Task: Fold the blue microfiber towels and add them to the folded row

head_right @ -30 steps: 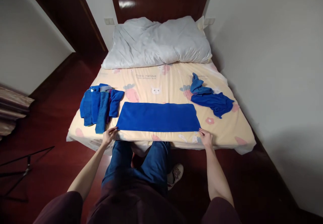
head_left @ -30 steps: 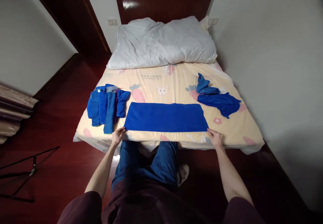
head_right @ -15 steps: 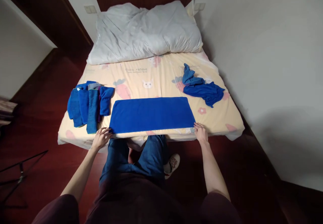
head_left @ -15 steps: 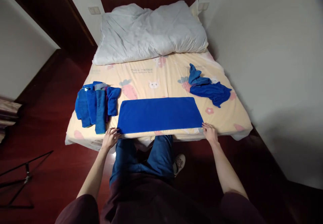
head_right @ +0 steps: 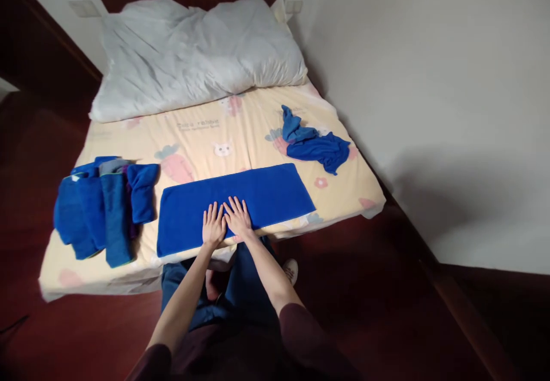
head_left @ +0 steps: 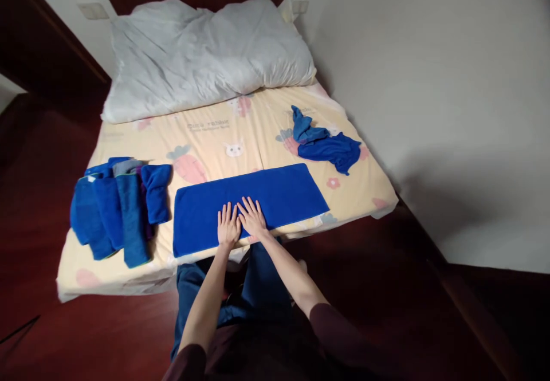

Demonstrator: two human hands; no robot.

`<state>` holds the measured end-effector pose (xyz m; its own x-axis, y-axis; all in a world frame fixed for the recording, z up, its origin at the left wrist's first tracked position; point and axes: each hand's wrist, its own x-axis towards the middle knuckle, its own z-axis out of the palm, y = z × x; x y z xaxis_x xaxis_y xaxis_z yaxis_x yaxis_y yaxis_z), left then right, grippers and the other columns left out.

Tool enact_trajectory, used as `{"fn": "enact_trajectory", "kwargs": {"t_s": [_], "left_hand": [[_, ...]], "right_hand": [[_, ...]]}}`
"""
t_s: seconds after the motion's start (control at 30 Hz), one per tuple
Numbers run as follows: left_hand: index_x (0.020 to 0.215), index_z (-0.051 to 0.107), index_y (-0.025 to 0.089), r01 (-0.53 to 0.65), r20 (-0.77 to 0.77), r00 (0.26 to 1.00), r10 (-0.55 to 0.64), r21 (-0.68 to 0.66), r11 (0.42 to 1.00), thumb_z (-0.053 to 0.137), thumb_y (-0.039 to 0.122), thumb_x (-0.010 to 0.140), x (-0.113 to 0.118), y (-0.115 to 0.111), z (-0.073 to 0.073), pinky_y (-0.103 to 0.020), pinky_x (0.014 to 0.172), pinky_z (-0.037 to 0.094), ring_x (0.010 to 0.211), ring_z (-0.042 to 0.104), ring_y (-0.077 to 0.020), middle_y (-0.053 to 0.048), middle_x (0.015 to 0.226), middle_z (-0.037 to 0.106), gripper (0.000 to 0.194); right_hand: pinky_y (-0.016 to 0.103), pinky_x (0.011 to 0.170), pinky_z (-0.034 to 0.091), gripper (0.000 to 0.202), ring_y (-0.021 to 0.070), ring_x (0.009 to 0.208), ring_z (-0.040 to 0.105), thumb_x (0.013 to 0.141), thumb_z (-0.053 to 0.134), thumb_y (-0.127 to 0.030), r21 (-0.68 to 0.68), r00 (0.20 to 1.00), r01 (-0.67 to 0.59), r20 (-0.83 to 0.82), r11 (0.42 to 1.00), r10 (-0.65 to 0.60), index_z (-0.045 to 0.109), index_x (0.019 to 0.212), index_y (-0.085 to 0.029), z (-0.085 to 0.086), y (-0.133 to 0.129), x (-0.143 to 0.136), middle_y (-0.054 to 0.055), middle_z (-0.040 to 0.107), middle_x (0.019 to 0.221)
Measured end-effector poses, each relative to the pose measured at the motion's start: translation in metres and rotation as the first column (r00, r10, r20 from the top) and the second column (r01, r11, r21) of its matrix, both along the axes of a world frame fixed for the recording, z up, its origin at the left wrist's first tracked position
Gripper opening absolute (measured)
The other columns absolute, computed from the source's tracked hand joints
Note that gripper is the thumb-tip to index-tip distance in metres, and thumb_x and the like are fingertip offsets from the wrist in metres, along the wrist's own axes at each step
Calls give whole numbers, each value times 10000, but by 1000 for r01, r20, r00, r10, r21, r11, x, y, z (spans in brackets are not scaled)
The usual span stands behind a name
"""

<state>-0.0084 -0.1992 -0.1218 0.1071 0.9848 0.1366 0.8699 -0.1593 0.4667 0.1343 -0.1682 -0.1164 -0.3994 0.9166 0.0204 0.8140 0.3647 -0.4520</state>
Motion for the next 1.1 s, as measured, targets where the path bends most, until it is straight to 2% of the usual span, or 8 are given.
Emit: {"fn": "enact_trajectory", "kwargs": {"t_s": [0.1,0.3,0.5,0.67,0.8,0.93,1.03,1.1], "left_hand": [[1591,428,197,-17,-16,1000,18,34,999,396,379,1033,-11,-5,-10,-588,1295,130,1598,179,-325,-124,1698,264,587],[1606,395,196,-175,-51,983,177,40,984,417,445,1026,-55,-16,1,-606,1289,101,1606,134,-337,-124,1718,212,632],[1616,364,156,-361,-106,925,364,46,931,381,488,1024,-120,-40,5,-605,1285,115,1603,137,-349,-162,1716,208,679],[1645,284,153,-391,-146,910,389,17,920,384,479,1018,-152,-48,3,-589,1287,141,1599,163,-337,-170,1715,206,714],[1635,294,106,-382,-143,913,381,26,924,361,490,1028,-153,-48,0,-560,1294,137,1603,152,-328,-192,1711,201,722],[1630,311,115,-396,-147,907,394,18,918,374,481,1023,-155,-52,0,-579,1290,135,1604,140,-334,-183,1713,200,712],[1633,302,107,-391,-139,910,391,30,920,370,435,1025,-146,-50,4,-610,1287,116,1608,102,-343,-184,1715,186,694],[1629,326,135,-333,-116,935,336,45,942,374,397,1025,-127,-38,6,-618,1291,97,1611,83,-337,-155,1721,181,659]], "right_hand": [[503,1317,74,578,233,1620,125,1068,405,-442,29,1000,-3,-15,1000,3,364,1617,-266,-9,1,22,11,165,1736],[506,1316,81,595,239,1617,142,1076,366,-470,56,990,135,38,989,-137,349,1625,-241,-6,15,115,39,182,1733],[503,1317,81,636,250,1617,141,1074,308,-479,56,943,301,134,952,-306,331,1632,-175,-13,28,209,73,180,1735],[478,1322,94,691,242,1618,134,1071,246,-498,80,876,432,201,898,-439,267,1648,-120,-20,36,263,85,163,1738],[481,1322,114,728,243,1619,130,1067,232,-510,89,838,496,210,864,-503,221,1655,-81,-25,37,279,108,146,1738],[511,1315,119,723,263,1615,148,1061,245,-487,89,826,507,235,858,-512,229,1651,-70,-26,35,279,128,163,1731],[605,1294,74,682,318,1608,162,1057,258,-403,106,818,508,251,855,-517,254,1641,-50,-19,40,258,171,213,1713],[650,1278,45,661,347,1608,144,1055,262,-362,133,859,450,208,883,-469,269,1636,-46,-10,48,224,180,212,1711]]}}
